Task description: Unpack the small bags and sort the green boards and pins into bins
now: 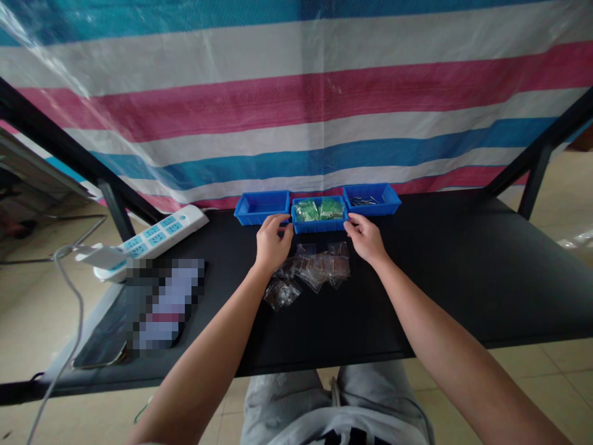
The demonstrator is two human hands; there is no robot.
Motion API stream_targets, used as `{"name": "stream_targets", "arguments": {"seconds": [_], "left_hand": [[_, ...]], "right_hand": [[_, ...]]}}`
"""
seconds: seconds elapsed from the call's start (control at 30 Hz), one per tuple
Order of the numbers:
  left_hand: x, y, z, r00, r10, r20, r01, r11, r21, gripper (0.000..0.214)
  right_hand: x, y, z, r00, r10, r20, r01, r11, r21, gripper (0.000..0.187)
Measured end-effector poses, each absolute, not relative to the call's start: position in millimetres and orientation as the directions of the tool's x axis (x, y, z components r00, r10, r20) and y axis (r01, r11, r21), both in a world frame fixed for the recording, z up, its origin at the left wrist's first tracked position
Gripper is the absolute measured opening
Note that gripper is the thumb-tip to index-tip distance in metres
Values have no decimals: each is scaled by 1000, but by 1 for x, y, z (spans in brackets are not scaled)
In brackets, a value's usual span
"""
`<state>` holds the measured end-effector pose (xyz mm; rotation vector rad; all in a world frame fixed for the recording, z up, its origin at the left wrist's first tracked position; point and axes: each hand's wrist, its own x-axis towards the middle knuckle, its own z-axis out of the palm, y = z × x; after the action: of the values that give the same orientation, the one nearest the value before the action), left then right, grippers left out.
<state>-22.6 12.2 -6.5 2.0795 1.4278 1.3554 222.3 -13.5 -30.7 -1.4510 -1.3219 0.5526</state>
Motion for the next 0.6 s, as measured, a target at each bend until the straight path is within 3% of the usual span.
{"name": "stream_targets", "arguments": {"seconds": [0.07, 0.2, 0.4, 0.6], "left_hand": [[-24, 17, -10, -87, 911, 404, 555, -293, 779, 30], [-20, 25, -10, 39, 971, 237, 625, -209, 752, 37], [-11, 25, -2, 68, 981, 180, 606, -184, 774, 39], [-9, 27, -8, 52, 981, 187, 577, -182, 796, 31]], "right_hand": [[222, -12, -32, 276, 922, 272, 417, 140, -898, 53], [221, -9, -29, 328, 914, 239, 380, 104, -919, 59], [222, -3, -29, 389, 892, 231, 395, 66, -917, 51], [223, 1, -35, 442, 871, 215, 281, 93, -955, 44]]}}
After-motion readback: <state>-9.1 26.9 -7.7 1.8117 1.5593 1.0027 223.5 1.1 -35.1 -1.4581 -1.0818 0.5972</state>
